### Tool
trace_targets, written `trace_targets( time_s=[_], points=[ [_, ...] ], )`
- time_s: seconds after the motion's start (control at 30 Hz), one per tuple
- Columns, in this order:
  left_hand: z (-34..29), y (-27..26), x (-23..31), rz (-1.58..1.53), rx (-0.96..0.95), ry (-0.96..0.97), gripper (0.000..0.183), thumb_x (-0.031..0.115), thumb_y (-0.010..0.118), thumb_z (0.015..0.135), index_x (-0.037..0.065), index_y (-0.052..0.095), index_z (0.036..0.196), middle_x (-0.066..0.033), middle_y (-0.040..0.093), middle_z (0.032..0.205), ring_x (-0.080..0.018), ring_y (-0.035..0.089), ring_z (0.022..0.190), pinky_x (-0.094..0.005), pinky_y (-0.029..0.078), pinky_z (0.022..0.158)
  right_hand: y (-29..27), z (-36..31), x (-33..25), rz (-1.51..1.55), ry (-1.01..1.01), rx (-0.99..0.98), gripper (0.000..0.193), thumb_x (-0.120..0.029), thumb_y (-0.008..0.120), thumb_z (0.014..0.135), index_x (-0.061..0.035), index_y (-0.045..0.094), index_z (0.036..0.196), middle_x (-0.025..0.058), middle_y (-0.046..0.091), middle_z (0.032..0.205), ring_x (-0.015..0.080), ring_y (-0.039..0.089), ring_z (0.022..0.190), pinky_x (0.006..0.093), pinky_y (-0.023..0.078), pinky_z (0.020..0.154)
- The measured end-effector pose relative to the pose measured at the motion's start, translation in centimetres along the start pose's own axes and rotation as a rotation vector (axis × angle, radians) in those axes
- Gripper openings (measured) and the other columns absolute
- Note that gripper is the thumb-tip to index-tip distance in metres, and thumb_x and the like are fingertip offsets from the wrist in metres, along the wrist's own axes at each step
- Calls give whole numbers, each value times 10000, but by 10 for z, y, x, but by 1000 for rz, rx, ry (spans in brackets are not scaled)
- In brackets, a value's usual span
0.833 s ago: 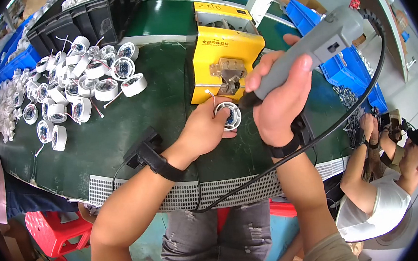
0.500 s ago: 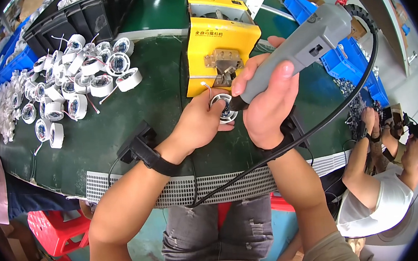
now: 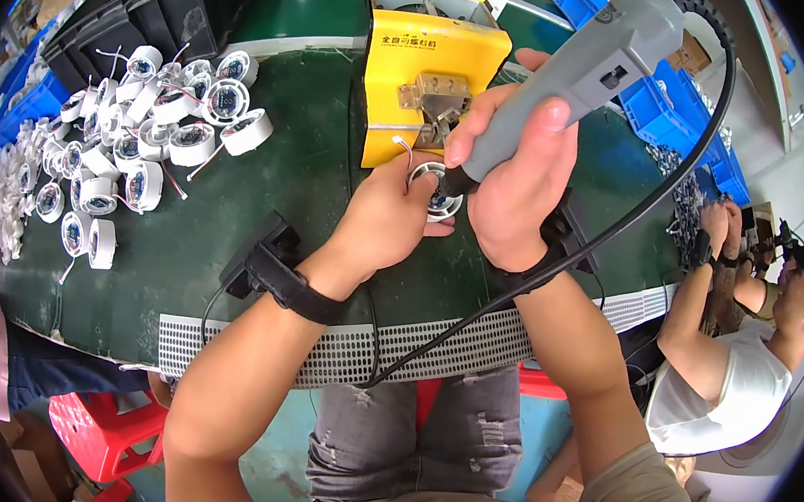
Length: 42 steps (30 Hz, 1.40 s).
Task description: Assembling electronic components by fitting parts together and using an electric screwdriver to secure them.
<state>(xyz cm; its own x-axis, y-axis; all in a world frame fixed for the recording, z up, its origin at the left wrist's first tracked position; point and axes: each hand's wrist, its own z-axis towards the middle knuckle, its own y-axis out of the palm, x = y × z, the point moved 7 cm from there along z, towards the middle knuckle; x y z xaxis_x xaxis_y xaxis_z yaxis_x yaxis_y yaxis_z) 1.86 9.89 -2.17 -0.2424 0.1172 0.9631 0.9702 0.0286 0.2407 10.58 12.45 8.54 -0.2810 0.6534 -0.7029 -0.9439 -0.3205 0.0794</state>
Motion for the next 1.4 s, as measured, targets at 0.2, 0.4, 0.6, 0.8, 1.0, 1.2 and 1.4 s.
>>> trace_targets(
  time_s=[0.2, 0.4, 0.6, 0.8, 1.0, 1.2, 1.4],
  points=[
    [-4, 1, 7, 48, 13, -13, 288, 125, 420, 992, -59, 504, 1196, -159, 597, 1092, -216, 664, 868, -325, 601, 737, 5, -3, 4, 25, -11, -96, 656, -559, 374, 968, 40, 336, 1232, 86, 526, 706, 153, 529, 525, 272, 458, 499],
    [-6, -9, 10, 53, 1, -32, 282, 129, 431, 984, -55, 513, 1181, -157, 619, 1054, -209, 671, 849, -319, 598, 721, 0, -7, -4, 115, 2, -65, 707, -590, 420, 941, 44, 324, 1238, 90, 525, 705, 162, 530, 522, 270, 456, 499],
    [-29, -50, 70, 1056, 1, 141, 248, 52, 512, 913, 23, 602, 1142, -107, 657, 870, -193, 655, 667, -327, 532, 595, -27, -2, -5, 79, 8, 82, 540, -443, 514, 953, 19, 400, 1206, 77, 541, 717, 138, 530, 553, 257, 450, 510],
    [-68, -146, 122, 1645, 1100, 510, 533, 185, 680, 788, 140, 542, 1301, -276, 328, 1437, -476, 329, 1302, -534, 329, 1038, -26, -4, 8, -30, 89, 106, 349, -202, 627, 911, -4, 470, 1152, 49, 581, 794, 85, 542, 593, 225, 445, 534],
    [-41, -182, 89, 1660, 1081, 146, 650, 366, 699, 753, 240, 503, 1359, -230, 275, 1500, -484, 211, 1378, -634, 165, 1090, -25, -3, 18, -74, 101, 99, 504, -253, 767, 782, -14, 531, 1159, 137, 685, 865, 193, 684, 759, 299, 522, 679],
    [-34, -139, 102, 1613, 1012, 642, 379, 128, 615, 839, 141, 613, 1218, -228, 499, 1344, -435, 398, 1295, -469, 318, 1080, -31, -1, 10, -252, -18, 139, 446, -170, 754, 791, -4, 532, 1140, 147, 680, 896, 134, 668, 796, 279, 515, 697],
    [-146, -132, 146, 1231, 721, 1135, 307, 76, 443, 918, 59, 621, 1167, -104, 646, 1133, -259, 597, 1058, -366, 472, 860, -35, -1, 37, -326, -1, 193, 568, -438, 754, 733, -64, 570, 1119, 193, 663, 866, 381, 659, 776, 445, 522, 643]
  ],
)
